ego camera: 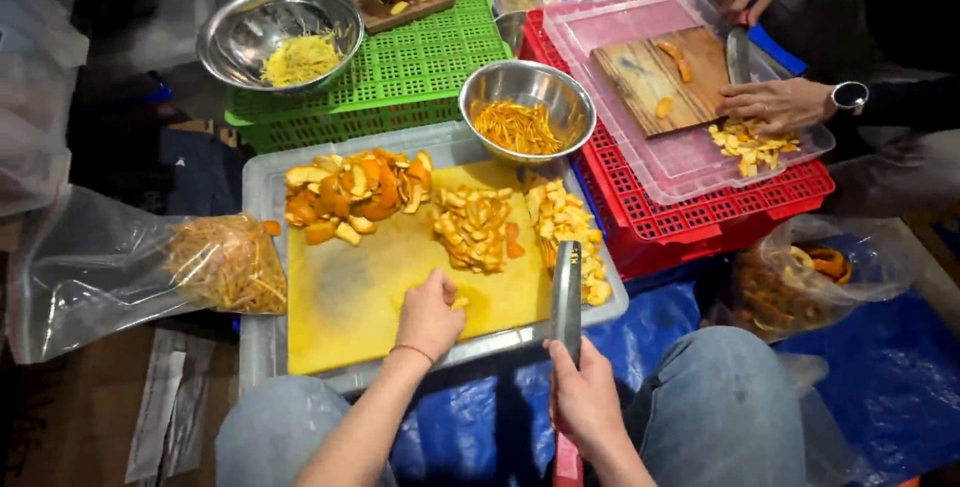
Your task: Slicing fruit peels into thin strips using a knife on a cutting board while sitting on the floor.
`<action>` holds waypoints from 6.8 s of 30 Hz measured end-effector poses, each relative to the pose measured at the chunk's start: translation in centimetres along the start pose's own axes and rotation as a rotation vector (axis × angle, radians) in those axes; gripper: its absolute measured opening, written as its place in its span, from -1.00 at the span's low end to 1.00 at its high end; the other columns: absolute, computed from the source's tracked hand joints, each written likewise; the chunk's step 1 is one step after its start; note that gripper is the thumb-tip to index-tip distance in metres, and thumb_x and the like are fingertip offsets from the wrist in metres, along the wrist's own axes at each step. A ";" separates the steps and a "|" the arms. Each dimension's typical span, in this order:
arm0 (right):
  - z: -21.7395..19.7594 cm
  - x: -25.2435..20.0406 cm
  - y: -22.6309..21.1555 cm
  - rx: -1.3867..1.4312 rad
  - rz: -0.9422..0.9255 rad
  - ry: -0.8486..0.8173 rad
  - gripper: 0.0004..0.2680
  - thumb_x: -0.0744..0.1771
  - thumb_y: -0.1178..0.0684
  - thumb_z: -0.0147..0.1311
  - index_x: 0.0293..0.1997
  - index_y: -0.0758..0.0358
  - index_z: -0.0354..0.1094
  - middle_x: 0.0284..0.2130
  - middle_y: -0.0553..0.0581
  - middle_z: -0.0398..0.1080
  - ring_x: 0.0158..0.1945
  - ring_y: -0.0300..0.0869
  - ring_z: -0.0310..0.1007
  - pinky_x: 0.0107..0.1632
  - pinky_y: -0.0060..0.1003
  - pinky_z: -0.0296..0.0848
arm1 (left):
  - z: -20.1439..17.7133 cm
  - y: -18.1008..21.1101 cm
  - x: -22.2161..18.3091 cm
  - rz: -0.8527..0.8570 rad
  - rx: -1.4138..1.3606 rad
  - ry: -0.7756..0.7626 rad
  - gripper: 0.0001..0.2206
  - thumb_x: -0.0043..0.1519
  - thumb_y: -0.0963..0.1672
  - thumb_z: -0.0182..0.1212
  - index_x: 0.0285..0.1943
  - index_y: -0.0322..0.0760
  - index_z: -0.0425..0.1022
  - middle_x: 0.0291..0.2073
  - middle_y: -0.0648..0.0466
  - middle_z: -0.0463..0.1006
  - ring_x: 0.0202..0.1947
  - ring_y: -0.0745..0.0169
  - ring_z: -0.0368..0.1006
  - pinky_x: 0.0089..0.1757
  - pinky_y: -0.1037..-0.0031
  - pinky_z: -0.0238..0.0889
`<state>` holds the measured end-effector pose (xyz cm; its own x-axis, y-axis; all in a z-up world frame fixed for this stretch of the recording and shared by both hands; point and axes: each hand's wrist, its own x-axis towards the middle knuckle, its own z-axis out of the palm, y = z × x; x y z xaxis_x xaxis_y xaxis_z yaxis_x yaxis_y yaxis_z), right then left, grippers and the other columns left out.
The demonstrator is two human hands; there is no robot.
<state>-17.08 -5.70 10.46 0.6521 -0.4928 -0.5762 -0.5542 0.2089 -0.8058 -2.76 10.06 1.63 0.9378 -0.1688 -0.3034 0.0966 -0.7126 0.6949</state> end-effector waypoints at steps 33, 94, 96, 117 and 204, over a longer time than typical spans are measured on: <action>3.0 12.6 7.4 -0.451 -0.248 0.111 -0.80 0.23 -0.14 0.22 -0.15 -0.09 0.67 -0.52 0.04 0.54 -0.33 -0.29 0.50 -0.18 -0.41 0.41 | -9.6 -10.8 12.6 -0.092 0.039 0.448 -0.71 0.03 -0.12 0.41 -0.09 -0.01 0.47 -0.06 0.08 0.65 0.17 -0.01 0.51 0.18 0.20 0.35; 5.0 1.3 4.8 -0.333 0.064 -0.432 -0.88 0.42 0.05 -0.11 -0.24 0.23 0.24 -0.77 0.16 0.13 -0.83 -0.11 0.16 -0.74 -0.26 0.16 | -0.7 -2.5 -0.5 0.034 0.049 0.071 -0.88 0.14 -0.25 0.20 -0.35 -0.12 0.47 -0.41 0.08 0.61 -0.26 0.02 0.50 -0.16 0.27 0.39; 5.2 1.4 4.8 -0.304 0.052 -0.467 -0.87 0.42 0.06 -0.15 -0.24 0.25 0.21 -0.84 0.18 0.09 -0.86 -0.10 0.13 -0.75 -0.27 0.09 | -0.6 -2.7 -0.5 0.018 0.034 0.088 -0.88 0.13 -0.25 0.20 -0.36 -0.11 0.48 -0.44 0.09 0.61 -0.29 0.01 0.50 -0.16 0.25 0.40; 6.0 2.2 7.5 -0.258 0.022 -0.479 -0.89 0.42 0.06 -0.13 -0.25 0.21 0.19 -0.85 0.19 0.10 -0.88 -0.09 0.15 -0.81 -0.27 0.07 | -0.4 -3.2 -0.4 0.029 -0.026 0.156 -0.84 0.04 -0.22 0.27 -0.54 -0.08 0.44 -0.61 0.21 0.55 -0.44 0.17 0.45 -0.21 0.36 0.37; 1.7 -3.5 3.4 -0.272 0.224 -0.134 -0.86 0.43 -0.03 -0.06 -0.14 0.17 0.34 -0.73 0.15 0.18 -0.77 -0.13 0.22 -0.69 -0.28 0.21 | -5.2 -8.6 8.8 -0.099 -0.109 0.385 -0.81 0.02 -0.10 0.30 -0.18 -0.02 0.61 -0.20 0.18 0.71 -0.13 0.25 0.61 -0.01 0.39 0.38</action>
<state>-20.39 -1.83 9.57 0.5507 -0.3413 -0.7617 -0.7965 0.0578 -0.6018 6.41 18.24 -3.68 0.9765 0.1788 -0.1201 0.2076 -0.6326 0.7462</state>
